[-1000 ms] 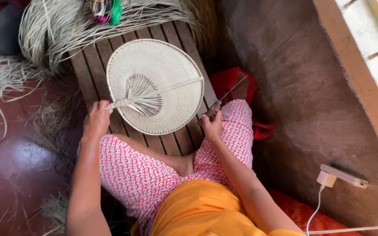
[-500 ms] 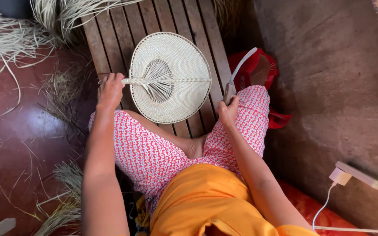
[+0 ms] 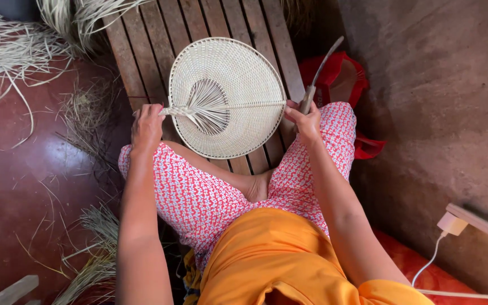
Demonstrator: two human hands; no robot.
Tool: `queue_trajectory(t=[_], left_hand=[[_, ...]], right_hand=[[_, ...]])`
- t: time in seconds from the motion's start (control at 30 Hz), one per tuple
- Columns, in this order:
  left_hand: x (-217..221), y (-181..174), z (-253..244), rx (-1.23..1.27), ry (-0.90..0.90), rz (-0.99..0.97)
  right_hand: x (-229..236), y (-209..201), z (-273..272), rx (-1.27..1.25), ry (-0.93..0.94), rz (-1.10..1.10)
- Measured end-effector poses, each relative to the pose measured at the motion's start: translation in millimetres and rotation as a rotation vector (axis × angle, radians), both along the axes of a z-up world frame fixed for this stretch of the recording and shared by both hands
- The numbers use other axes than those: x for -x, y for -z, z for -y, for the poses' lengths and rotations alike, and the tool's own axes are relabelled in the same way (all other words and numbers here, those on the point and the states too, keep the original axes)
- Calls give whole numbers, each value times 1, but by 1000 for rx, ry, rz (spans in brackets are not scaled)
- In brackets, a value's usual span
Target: Trimming the edges of a woven fan and binding it with string
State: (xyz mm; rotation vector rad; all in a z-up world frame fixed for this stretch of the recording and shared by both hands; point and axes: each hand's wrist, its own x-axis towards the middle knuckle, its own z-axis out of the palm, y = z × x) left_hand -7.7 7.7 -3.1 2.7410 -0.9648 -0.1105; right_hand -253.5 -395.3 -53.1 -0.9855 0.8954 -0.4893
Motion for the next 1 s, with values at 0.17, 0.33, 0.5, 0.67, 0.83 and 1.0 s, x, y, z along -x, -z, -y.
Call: queue_trajectory(t=[0.17, 0.33, 0.5, 0.67, 0.83, 1.0], left_hand=[[-2, 4, 0, 15, 40, 18], [-2, 3, 0, 0, 24, -12], [0, 3, -1, 3, 23, -24], [2, 3, 0, 10, 17, 8], [4, 0, 0, 15, 16, 20], [4, -2, 1, 37, 11, -1]], right_hand=[[7, -3, 9, 16, -46, 39], [7, -1, 5, 39, -41, 33], [9, 3, 6, 54, -50, 31], [11, 13, 6, 103, -47, 30], [11, 12, 5, 128, -51, 23], [12, 12, 4, 170, -54, 0]])
